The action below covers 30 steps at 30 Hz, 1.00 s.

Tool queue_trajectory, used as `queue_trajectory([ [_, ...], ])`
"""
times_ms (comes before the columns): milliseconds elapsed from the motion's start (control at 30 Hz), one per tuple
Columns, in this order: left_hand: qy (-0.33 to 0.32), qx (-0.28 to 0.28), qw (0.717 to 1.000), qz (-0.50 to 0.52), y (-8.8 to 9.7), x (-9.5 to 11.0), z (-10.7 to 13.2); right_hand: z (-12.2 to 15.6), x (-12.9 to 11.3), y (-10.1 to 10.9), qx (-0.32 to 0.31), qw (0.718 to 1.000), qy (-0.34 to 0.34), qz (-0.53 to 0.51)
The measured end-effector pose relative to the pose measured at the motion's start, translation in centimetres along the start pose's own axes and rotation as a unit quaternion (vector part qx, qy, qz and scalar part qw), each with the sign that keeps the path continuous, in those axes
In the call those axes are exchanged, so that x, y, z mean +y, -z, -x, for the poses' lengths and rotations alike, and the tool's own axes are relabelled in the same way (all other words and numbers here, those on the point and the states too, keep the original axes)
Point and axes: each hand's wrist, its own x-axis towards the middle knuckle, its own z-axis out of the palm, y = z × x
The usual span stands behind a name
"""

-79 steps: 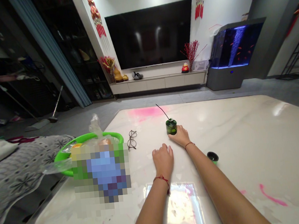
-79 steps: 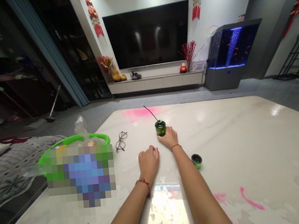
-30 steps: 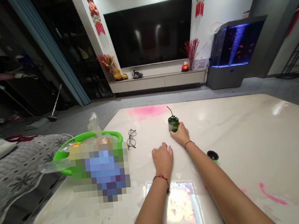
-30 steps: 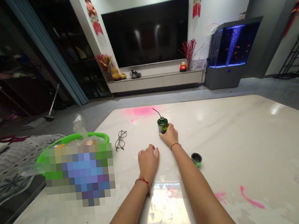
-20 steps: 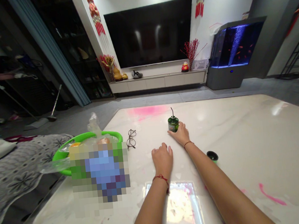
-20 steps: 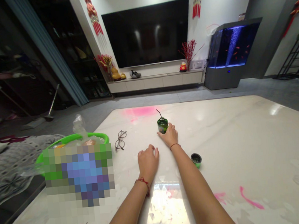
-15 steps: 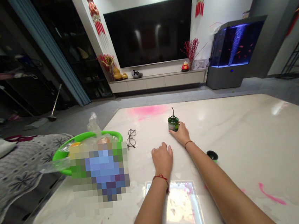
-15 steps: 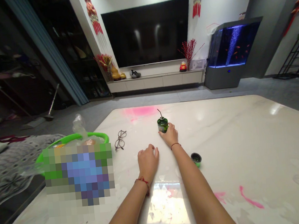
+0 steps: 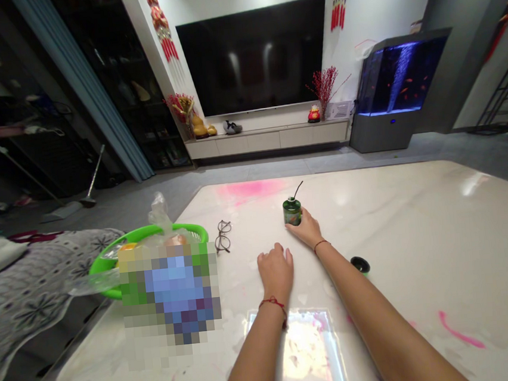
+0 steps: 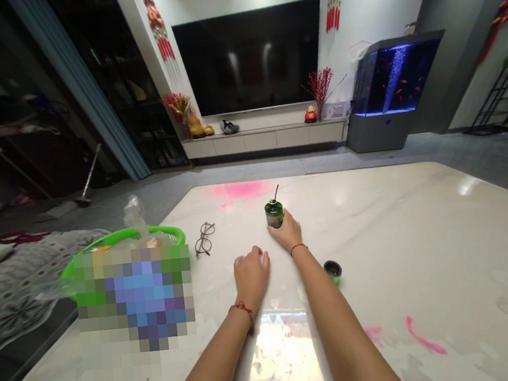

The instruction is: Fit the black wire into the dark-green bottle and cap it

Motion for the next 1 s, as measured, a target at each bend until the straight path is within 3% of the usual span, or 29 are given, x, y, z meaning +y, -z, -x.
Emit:
queue_trajectory([
  [367, 0.0, 0.003, 1.0, 0.005, 0.05, 0.01, 0.04, 0.16, -0.26, 0.26, -0.011, 0.999, -0.035, 0.005],
  [1000, 0.0, 0.004, 1.0, 0.012, -0.15, -0.02, 0.03, -0.06, 0.33, -0.48, 0.022, 0.999, -0.018, -0.028],
])
